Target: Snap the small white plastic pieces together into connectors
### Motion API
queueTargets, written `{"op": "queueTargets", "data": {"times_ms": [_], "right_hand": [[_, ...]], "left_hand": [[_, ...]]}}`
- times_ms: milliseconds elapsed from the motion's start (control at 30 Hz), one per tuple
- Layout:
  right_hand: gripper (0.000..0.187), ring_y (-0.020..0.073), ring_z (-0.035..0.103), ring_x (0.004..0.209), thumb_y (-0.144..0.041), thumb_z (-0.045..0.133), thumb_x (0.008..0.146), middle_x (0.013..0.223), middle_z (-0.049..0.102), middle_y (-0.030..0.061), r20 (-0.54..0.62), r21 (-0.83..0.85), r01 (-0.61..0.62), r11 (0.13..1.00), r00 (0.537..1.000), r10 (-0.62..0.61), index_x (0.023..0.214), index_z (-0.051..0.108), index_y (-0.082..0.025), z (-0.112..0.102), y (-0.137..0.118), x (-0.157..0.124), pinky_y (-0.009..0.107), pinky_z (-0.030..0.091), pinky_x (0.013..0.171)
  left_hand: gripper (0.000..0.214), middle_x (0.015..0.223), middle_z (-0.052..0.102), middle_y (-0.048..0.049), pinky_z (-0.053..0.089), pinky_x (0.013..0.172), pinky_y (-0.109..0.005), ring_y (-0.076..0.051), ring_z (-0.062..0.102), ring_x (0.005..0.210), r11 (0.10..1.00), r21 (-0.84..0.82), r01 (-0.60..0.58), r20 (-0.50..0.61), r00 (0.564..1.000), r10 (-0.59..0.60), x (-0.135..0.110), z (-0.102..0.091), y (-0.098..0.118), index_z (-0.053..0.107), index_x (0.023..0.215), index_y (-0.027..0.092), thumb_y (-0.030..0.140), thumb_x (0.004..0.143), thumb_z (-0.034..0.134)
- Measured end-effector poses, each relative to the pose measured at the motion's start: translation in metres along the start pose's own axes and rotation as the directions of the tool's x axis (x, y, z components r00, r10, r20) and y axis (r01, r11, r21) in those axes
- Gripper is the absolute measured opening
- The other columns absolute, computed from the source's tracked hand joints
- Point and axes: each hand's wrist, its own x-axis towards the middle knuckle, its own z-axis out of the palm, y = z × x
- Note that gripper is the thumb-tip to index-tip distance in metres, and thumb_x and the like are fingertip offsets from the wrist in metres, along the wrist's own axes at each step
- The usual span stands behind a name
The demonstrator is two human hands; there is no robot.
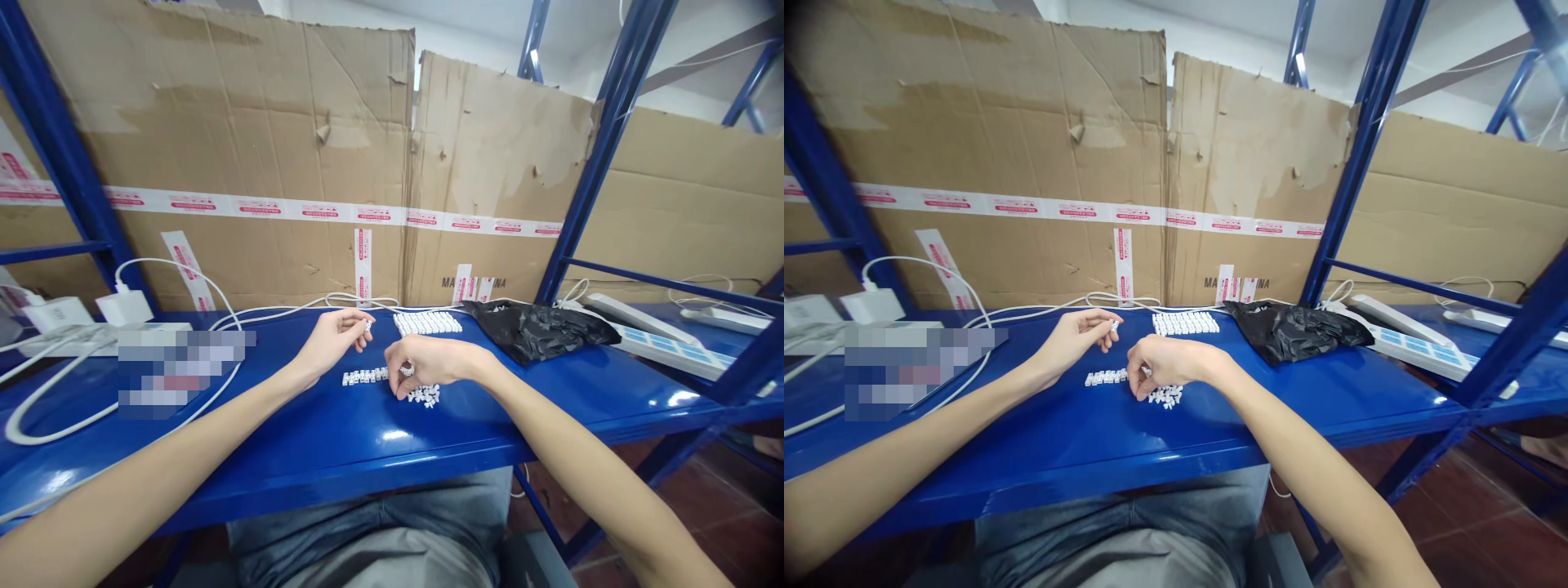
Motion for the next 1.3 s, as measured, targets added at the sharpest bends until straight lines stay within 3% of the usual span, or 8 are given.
{"op": "queueTargets", "data": {"times_ms": [267, 567, 800, 967, 1067, 1167, 1233, 1300], "right_hand": [[0.007, 0.0129, 0.063, 0.070, -0.011, 0.079, 0.079, 0.083, 0.075, 0.0038, -0.005, 0.017, -0.077, 0.997, 0.997, 0.077, 0.085, 0.080, -0.015, -0.003, 0.006, -0.006, 0.023, 0.044, 0.063], [0.009, 0.0132, 0.065, 0.074, -0.009, 0.074, 0.084, 0.086, 0.076, 0.0052, -0.010, 0.028, -0.017, 0.999, 1.000, 0.018, 0.088, 0.080, -0.014, -0.005, -0.001, -0.005, 0.023, 0.047, 0.068], [0.009, 0.0139, 0.065, 0.072, -0.011, 0.078, 0.079, 0.085, 0.077, 0.0050, 0.036, 0.012, -0.147, 0.989, 0.989, 0.147, 0.088, 0.079, -0.014, 0.000, 0.006, -0.006, 0.024, 0.047, 0.067], [0.010, 0.0128, 0.062, 0.071, -0.008, 0.072, 0.080, 0.081, 0.076, 0.0031, -0.094, -0.010, -0.020, 1.000, 0.995, 0.019, 0.083, 0.078, -0.015, -0.009, -0.003, -0.010, 0.025, 0.047, 0.070], [0.010, 0.0124, 0.061, 0.070, -0.015, 0.071, 0.083, 0.082, 0.075, 0.0024, -0.321, 0.066, 0.024, 0.998, 0.947, -0.002, 0.090, 0.078, -0.016, -0.016, -0.005, -0.010, 0.026, 0.047, 0.068], [0.012, 0.0134, 0.063, 0.072, -0.024, 0.071, 0.085, 0.083, 0.075, 0.0039, -0.554, 0.215, 0.054, 0.975, 0.829, 0.076, 0.091, 0.077, -0.015, -0.015, 0.000, -0.004, 0.027, 0.049, 0.070], [0.013, 0.0136, 0.064, 0.070, -0.027, 0.074, 0.082, 0.079, 0.074, 0.0043, -0.625, 0.334, 0.094, 0.938, 0.767, 0.146, 0.086, 0.076, -0.015, -0.012, 0.007, 0.001, 0.028, 0.050, 0.070], [0.017, 0.0138, 0.064, 0.069, -0.030, 0.078, 0.077, 0.078, 0.074, 0.0047, -0.645, 0.417, 0.129, 0.900, 0.740, 0.192, 0.083, 0.075, -0.014, -0.008, 0.013, 0.006, 0.029, 0.051, 0.069]], "left_hand": [[0.023, 0.075, 0.071, -0.0042, 0.055, 0.065, -0.029, -0.015, 0.064, 0.062, 1.000, 0.004, 0.008, 0.036, 0.999, -0.008, -0.001, 0.000, 0.000, 0.070, 0.098, 0.014, 0.034, 0.086, 0.067], [0.022, 0.075, 0.071, -0.0046, 0.056, 0.063, -0.029, -0.014, 0.065, 0.062, 1.000, 0.008, 0.011, 0.053, 0.999, -0.012, -0.002, 0.001, 0.003, 0.071, 0.097, 0.013, 0.031, 0.085, 0.066], [0.024, 0.076, 0.071, -0.0045, 0.056, 0.065, -0.029, -0.014, 0.065, 0.062, 1.000, 0.011, 0.003, 0.070, 0.998, -0.004, -0.004, 0.002, 0.004, 0.070, 0.098, 0.013, 0.033, 0.086, 0.066], [0.027, 0.078, 0.074, -0.0065, 0.058, 0.066, -0.031, -0.017, 0.068, 0.065, 1.000, 0.011, -0.023, 0.092, 0.995, 0.021, -0.004, 0.003, 0.004, 0.069, 0.099, 0.014, 0.037, 0.086, 0.069], [0.029, 0.077, 0.075, -0.0064, 0.060, 0.066, -0.033, -0.019, 0.071, 0.066, 0.999, 0.000, -0.051, 0.105, 0.993, 0.051, -0.004, 0.004, 0.004, 0.068, 0.099, 0.015, 0.039, 0.085, 0.073], [0.032, 0.079, 0.077, -0.0075, 0.063, 0.072, -0.037, -0.023, 0.076, 0.071, 0.999, -0.011, -0.040, 0.088, 0.995, 0.041, -0.006, 0.006, 0.009, 0.068, 0.100, 0.015, 0.040, 0.082, 0.077], [0.033, 0.081, 0.079, -0.0088, 0.064, 0.075, -0.040, -0.026, 0.078, 0.076, 1.000, -0.020, -0.023, 0.061, 0.998, 0.024, -0.008, 0.008, 0.014, 0.069, 0.099, 0.015, 0.039, 0.079, 0.080], [0.032, 0.082, 0.080, -0.0095, 0.065, 0.077, -0.041, -0.027, 0.079, 0.079, 1.000, -0.024, -0.019, 0.039, 0.999, 0.020, -0.011, 0.009, 0.018, 0.070, 0.097, 0.016, 0.038, 0.077, 0.081]]}}
